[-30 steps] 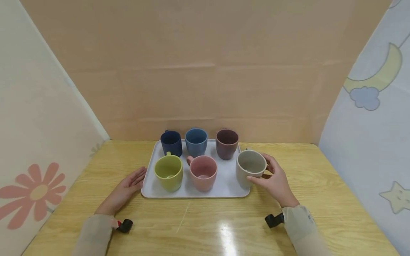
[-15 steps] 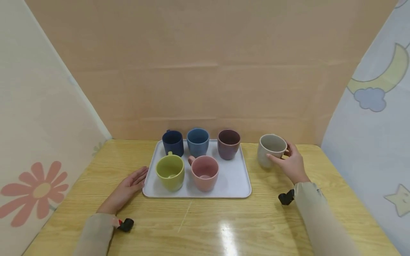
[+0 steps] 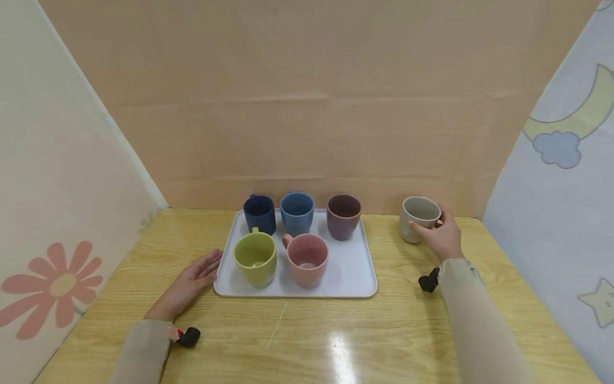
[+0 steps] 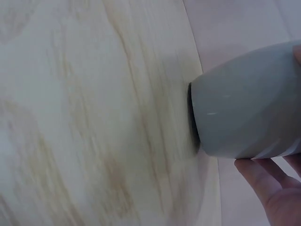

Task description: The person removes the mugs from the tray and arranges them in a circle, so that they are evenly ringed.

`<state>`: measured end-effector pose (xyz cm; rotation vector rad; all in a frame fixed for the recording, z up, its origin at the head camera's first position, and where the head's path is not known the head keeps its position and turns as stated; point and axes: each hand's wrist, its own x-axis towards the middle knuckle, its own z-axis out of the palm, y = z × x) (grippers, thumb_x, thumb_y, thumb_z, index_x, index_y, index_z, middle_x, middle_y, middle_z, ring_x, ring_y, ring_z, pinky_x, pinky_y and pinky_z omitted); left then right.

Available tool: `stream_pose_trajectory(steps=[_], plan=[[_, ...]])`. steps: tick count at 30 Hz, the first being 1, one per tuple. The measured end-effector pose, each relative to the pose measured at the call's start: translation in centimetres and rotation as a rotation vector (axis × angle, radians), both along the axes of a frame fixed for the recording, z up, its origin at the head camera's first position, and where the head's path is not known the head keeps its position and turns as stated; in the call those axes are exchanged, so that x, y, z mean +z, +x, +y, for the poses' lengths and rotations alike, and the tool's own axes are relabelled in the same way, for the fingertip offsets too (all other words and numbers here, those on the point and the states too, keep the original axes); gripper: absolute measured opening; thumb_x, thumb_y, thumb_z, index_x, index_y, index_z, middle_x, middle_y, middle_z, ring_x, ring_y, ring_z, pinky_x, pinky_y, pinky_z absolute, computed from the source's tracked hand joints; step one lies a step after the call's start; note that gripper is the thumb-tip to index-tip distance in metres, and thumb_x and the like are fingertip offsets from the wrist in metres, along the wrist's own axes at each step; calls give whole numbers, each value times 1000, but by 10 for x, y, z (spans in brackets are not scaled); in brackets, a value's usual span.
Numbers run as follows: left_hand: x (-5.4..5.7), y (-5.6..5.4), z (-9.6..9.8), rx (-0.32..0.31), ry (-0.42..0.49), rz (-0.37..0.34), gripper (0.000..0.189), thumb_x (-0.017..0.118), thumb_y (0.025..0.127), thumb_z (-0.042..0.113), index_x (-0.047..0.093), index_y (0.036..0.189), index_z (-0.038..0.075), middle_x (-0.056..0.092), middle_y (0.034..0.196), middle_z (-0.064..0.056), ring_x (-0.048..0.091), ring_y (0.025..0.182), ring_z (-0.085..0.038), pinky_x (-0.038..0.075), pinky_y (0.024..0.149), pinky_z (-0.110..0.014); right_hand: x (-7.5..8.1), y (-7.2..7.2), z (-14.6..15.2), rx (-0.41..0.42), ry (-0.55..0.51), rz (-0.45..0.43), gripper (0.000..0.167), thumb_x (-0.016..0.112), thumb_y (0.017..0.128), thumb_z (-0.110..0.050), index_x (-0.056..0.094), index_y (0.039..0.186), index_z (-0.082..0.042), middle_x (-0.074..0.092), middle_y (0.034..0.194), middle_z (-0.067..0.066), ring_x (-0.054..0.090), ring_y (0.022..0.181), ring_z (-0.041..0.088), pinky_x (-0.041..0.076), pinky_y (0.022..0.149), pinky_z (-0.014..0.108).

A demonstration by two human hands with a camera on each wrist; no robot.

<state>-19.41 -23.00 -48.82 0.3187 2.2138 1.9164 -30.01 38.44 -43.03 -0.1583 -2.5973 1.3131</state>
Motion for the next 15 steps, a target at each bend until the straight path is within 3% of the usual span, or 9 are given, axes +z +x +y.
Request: stream_pose_trajectory(steps=[3, 9, 13, 15], plan=[[1, 1, 1, 1, 0, 0, 64, 53, 106, 8, 21, 160, -1, 24, 164, -20, 23, 151, -34, 33, 103, -7, 0, 2, 2, -1, -19, 3, 97, 76, 90, -44, 23, 160, -4, 39, 153, 26, 47, 115, 23, 41, 77, 9], [2, 2, 1, 3, -7, -5, 64, 53, 106, 9, 21, 160, 0, 24, 164, -19, 23, 151, -33, 32, 103, -7, -3, 2, 7, 29, -55, 13, 93, 74, 93, -40, 22, 160, -4, 38, 150, 23, 47, 104, 10, 44, 75, 8], [2, 2, 1, 3, -3, 0, 63, 52, 106, 8, 21, 160, -1, 24, 164, -20, 23, 151, -34, 33, 103, -7, -3, 0, 11, 90, -59, -19, 96, 71, 95, -40, 12, 161, -2, 29, 154, 27, 46, 118, 28, 46, 76, 11], [2, 2, 1, 2, -2, 3, 63, 52, 106, 7, 21, 160, -1, 24, 164, -20, 23, 151, -34, 33, 103, -7, 1, 1, 11, 94, -51, -35, 101, 70, 95, -41, 5, 161, -2, 22, 158, 30, 41, 129, 43, 50, 86, 21]])
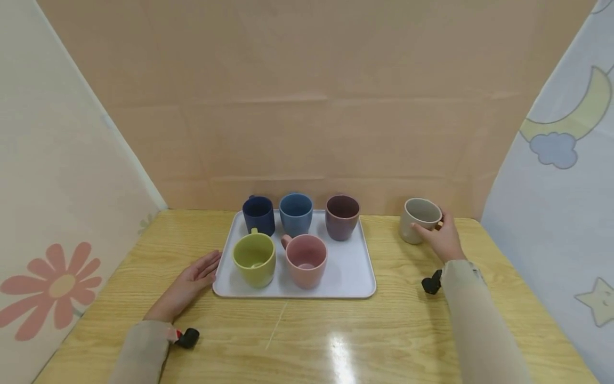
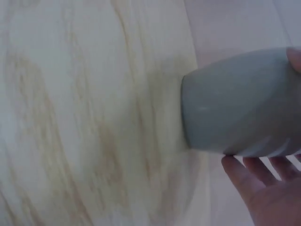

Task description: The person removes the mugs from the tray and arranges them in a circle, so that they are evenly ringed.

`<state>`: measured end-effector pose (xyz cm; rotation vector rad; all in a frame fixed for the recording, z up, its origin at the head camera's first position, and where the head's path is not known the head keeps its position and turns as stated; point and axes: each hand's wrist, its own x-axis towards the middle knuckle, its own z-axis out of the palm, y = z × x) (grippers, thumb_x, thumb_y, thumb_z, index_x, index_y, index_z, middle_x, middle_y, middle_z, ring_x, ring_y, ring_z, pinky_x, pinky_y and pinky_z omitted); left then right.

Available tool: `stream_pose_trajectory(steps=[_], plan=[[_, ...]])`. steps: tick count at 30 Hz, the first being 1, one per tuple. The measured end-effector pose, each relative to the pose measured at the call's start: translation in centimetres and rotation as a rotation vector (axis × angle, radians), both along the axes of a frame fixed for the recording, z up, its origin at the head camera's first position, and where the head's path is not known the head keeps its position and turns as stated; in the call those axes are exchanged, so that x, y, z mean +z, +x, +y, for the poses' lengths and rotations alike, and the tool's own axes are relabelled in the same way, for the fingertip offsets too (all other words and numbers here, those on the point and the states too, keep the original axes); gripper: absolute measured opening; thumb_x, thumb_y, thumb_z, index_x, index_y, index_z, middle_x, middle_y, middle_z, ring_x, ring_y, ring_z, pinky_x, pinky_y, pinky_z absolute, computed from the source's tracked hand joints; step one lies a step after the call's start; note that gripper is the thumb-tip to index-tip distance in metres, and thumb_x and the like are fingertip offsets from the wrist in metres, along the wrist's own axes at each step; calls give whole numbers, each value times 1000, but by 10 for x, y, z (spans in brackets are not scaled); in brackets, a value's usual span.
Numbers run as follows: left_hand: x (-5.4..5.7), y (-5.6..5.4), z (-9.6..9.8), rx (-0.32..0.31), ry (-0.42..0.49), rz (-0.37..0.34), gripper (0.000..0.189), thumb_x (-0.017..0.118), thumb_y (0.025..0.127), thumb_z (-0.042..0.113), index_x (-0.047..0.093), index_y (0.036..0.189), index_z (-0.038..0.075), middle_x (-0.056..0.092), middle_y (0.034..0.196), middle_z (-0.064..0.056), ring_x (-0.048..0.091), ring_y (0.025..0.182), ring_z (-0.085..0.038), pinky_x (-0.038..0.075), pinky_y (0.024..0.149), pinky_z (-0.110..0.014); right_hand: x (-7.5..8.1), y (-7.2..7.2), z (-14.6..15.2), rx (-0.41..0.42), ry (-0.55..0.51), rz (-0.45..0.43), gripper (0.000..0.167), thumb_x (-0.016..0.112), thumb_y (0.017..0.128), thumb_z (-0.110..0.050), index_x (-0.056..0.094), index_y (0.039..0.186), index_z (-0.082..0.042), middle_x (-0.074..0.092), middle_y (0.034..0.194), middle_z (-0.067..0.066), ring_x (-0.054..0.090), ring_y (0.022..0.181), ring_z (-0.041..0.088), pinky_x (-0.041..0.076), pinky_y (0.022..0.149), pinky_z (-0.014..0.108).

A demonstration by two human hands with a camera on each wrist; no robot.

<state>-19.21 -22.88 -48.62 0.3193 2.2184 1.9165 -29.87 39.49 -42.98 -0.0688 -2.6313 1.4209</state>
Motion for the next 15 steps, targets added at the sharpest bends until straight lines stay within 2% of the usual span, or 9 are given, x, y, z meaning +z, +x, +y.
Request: stream_pose_trajectory(steps=[2, 3, 5, 6, 8, 10, 12, 15], plan=[[-1, 0, 0, -1, -1, 1, 63, 52, 106, 8, 21, 160, -1, 24, 164, -21, 23, 151, -34, 33, 103, -7, 5, 3, -3, -4, 7, 2, 105, 69, 96, -42, -3, 161, -2, 13, 160, 33, 30, 138, 53, 49, 99, 40], [-1, 0, -1, -2, 1, 2, 63, 52, 106, 8, 21, 160, -1, 24, 164, -21, 23, 151, -34, 33, 103, -7, 7, 5, -6, -16, 9, 12, 106, 68, 96, -43, -4, 161, -2, 10, 161, 33, 26, 141, 55, 45, 105, 49], [-2, 1, -1, -1, 2, 0, 63, 52, 106, 7, 21, 160, -1, 23, 164, -21, 22, 151, -34, 33, 103, -7, 13, 11, -14, -49, 21, 51, 103, 66, 97, -44, -2, 162, -3, 10, 162, 32, 21, 143, 55, 33, 109, 66], [-2, 1, -1, -2, 3, -1, 63, 52, 106, 8, 21, 160, -1, 23, 165, -21, 22, 151, -34, 33, 103, -7, 16, 14, -19, -65, 32, 82, 99, 64, 98, -44, 1, 162, -2, 11, 161, 32, 20, 144, 55, 29, 109, 69], [-2, 1, -1, -2, 5, 0, 63, 52, 106, 8, 21, 160, -1, 23, 165, -20, 22, 151, -34, 33, 103, -7, 20, 22, -31, -109, 64, 155, 90, 62, 99, -42, 11, 161, -1, 18, 158, 31, 23, 141, 52, 28, 109, 68], [-3, 0, -2, 0, 4, 5, 63, 52, 106, 8, 21, 160, -1, 23, 164, -21, 23, 151, -35, 33, 103, -7, 24, 29, -46, -156, 78, 247, 78, 63, 100, -35, 25, 157, 2, 28, 151, 29, 30, 136, 47, 32, 110, 63], [-3, -1, -2, -4, 3, 11, 63, 52, 106, 9, 21, 160, -2, 24, 164, -21, 23, 151, -35, 33, 103, -8, 25, 34, -60, -183, 79, 342, 65, 64, 99, -25, 37, 150, 5, 37, 142, 26, 38, 129, 40, 37, 112, 51], [-4, -2, -3, -5, 4, 16, 63, 52, 106, 8, 21, 160, -2, 24, 164, -21, 23, 151, -35, 34, 103, -9, 25, 39, -83, -168, 57, 450, 52, 67, 96, -13, 48, 140, 8, 45, 133, 20, 44, 122, 26, 43, 109, 31]])
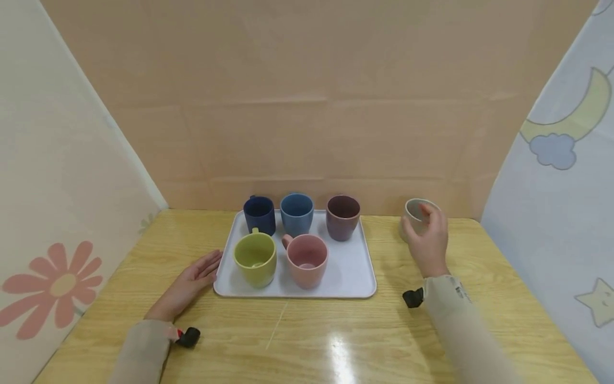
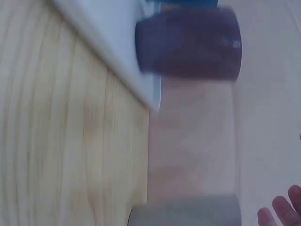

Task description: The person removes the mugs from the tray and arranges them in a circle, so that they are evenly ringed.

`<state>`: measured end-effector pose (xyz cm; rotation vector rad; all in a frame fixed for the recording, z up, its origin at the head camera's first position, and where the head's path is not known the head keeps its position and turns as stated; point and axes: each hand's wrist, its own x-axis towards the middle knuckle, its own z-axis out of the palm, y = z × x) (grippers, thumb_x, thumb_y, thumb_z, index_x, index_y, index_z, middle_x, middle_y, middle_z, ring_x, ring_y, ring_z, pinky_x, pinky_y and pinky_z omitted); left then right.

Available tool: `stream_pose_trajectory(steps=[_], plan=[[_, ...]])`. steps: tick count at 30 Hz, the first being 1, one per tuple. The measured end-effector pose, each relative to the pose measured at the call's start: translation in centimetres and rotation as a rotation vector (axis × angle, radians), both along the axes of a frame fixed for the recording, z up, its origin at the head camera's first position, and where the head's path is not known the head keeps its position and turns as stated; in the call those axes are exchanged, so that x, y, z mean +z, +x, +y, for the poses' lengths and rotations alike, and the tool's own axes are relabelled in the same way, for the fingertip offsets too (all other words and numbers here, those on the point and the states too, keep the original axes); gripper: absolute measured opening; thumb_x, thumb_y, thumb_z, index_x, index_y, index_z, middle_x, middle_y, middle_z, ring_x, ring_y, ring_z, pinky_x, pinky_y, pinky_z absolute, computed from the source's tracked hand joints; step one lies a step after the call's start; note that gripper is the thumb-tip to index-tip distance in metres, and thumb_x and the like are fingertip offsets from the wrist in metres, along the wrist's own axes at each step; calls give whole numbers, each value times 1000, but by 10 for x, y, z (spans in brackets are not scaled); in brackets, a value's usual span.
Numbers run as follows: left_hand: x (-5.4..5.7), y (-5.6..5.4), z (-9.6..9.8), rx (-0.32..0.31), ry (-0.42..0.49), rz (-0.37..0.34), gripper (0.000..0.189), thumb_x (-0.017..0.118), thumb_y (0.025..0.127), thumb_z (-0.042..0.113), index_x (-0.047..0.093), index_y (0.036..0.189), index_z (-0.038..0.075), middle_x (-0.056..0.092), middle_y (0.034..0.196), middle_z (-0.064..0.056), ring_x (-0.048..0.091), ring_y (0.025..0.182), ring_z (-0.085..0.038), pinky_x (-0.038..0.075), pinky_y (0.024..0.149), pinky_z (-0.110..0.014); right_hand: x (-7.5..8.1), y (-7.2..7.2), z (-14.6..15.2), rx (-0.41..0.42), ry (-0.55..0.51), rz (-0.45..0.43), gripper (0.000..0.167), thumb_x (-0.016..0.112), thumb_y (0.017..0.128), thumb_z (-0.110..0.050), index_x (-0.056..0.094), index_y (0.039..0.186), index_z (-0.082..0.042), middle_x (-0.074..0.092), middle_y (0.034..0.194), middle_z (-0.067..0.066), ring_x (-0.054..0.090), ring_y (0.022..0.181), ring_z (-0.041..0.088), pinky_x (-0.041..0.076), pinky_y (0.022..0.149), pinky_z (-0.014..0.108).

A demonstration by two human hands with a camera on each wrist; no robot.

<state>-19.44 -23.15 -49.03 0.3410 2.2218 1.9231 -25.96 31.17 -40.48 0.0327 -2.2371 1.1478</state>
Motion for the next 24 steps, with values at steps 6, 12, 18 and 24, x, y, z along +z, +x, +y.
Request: stream_pose_trajectory(steps=[6, 12, 18, 24], plan=[[-1, 0, 0, 13, -6, -6, 63, 53, 106, 7, 21, 160, -1, 26, 164, -21, 24, 150, -35, 34, 103, -8, -9, 0, -43, 176, -136, -52, 59, 70, 95, -9, 43, 145, 6, 45, 141, 17, 47, 124, 20, 46, 106, 28], [0, -1, 4, 9, 6, -11, 64, 54, 105, 9, 22, 160, -1, 27, 164, -20, 24, 151, -33, 33, 103, -7, -24, -9, -75, 267, -279, -202, 76, 77, 91, -13, 34, 152, 4, 40, 153, 20, 40, 139, 36, 38, 114, 51], [0, -2, 3, 9, 12, -16, 65, 55, 105, 8, 22, 160, 0, 26, 164, -19, 24, 151, -34, 34, 103, -8, -36, -28, -97, 253, -306, -287, 88, 81, 89, -23, 28, 155, 1, 35, 157, 20, 37, 143, 38, 36, 116, 50], [0, -1, 1, 7, 13, -20, 65, 55, 105, 8, 21, 160, 0, 25, 164, -20, 24, 151, -33, 34, 104, -9, -38, -42, -110, 230, -338, -311, 95, 85, 84, -26, 27, 156, -3, 36, 155, 18, 37, 143, 35, 35, 116, 49]])
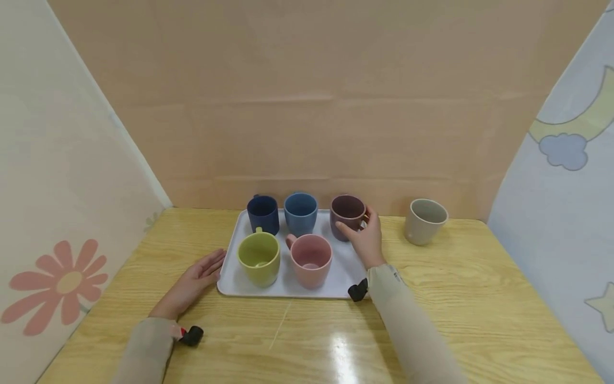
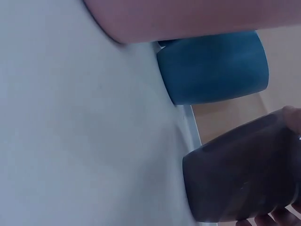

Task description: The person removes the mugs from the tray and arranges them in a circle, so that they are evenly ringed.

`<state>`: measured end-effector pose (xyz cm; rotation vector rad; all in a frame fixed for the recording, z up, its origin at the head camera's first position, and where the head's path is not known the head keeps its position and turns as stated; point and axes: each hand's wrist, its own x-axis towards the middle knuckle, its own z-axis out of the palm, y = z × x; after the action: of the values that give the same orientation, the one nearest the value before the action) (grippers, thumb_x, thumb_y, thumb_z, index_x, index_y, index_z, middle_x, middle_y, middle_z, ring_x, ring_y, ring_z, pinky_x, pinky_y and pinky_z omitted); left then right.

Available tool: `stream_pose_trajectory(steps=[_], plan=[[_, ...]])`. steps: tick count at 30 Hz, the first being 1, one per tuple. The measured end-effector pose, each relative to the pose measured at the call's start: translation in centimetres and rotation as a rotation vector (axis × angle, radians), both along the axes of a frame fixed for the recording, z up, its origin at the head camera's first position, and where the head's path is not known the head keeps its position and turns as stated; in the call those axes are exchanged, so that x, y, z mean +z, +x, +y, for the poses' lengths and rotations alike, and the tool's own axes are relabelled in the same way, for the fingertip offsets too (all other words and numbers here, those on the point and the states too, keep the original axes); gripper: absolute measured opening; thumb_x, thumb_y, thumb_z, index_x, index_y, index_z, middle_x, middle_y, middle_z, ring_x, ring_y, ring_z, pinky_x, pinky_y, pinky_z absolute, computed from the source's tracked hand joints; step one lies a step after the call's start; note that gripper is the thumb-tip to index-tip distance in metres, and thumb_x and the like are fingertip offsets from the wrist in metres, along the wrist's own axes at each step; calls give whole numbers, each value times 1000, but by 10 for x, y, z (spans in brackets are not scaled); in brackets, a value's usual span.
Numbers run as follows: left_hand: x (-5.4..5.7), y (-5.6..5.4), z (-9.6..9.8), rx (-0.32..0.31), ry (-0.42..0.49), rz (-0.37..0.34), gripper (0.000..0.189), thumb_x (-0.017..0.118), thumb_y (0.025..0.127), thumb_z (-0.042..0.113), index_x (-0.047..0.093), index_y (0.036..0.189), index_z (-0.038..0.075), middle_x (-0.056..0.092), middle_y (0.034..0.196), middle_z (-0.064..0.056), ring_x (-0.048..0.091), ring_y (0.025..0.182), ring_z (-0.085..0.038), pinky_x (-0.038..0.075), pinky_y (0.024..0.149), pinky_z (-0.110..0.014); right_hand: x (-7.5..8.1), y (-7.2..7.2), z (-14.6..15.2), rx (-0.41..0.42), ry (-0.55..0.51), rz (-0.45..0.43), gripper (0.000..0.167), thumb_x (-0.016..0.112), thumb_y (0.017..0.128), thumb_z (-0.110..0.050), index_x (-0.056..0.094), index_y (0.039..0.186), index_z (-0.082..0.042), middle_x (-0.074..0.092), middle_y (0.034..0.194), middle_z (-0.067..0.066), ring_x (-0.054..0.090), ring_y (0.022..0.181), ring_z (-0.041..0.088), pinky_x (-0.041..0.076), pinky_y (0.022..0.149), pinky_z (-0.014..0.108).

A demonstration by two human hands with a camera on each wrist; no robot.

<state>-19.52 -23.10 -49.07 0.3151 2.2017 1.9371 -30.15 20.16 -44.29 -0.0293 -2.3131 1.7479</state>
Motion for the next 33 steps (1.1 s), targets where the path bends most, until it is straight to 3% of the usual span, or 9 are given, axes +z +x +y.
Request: stream_pose_trajectory(steps=[9, 18, 29, 33], plan=[[1, -2, 0, 11, -17, -7, 66, 55, 105, 8, 21, 161, 2, 26, 164, -18, 25, 151, -32, 35, 104, -9, -3, -7, -4, -55, 27, 1, 93, 88, 82, -29, 33, 153, -4, 42, 152, 16, 40, 141, 33, 37, 115, 48], [0, -1, 0, 8, 2, -17, 66, 55, 105, 7, 22, 161, 3, 26, 165, -17, 26, 151, -29, 35, 103, -9, -3, -4, -3, -96, 82, 2, 93, 91, 77, -36, 42, 150, -6, 51, 146, 15, 48, 135, 32, 41, 113, 47], [0, 1, 1, 18, -33, -22, 65, 55, 105, 9, 22, 161, 4, 27, 165, -15, 26, 151, -29, 34, 103, -8, 4, 14, 20, -74, 135, -10, 95, 92, 75, -39, 45, 151, -6, 56, 139, 17, 51, 128, 31, 41, 107, 48], [1, 1, 0, 21, -42, -9, 65, 55, 105, 9, 22, 161, 3, 27, 164, -17, 25, 151, -32, 34, 103, -8, 8, 24, 31, -59, 151, 23, 89, 91, 76, -35, 48, 150, -9, 58, 136, 13, 51, 125, 26, 44, 105, 42]])
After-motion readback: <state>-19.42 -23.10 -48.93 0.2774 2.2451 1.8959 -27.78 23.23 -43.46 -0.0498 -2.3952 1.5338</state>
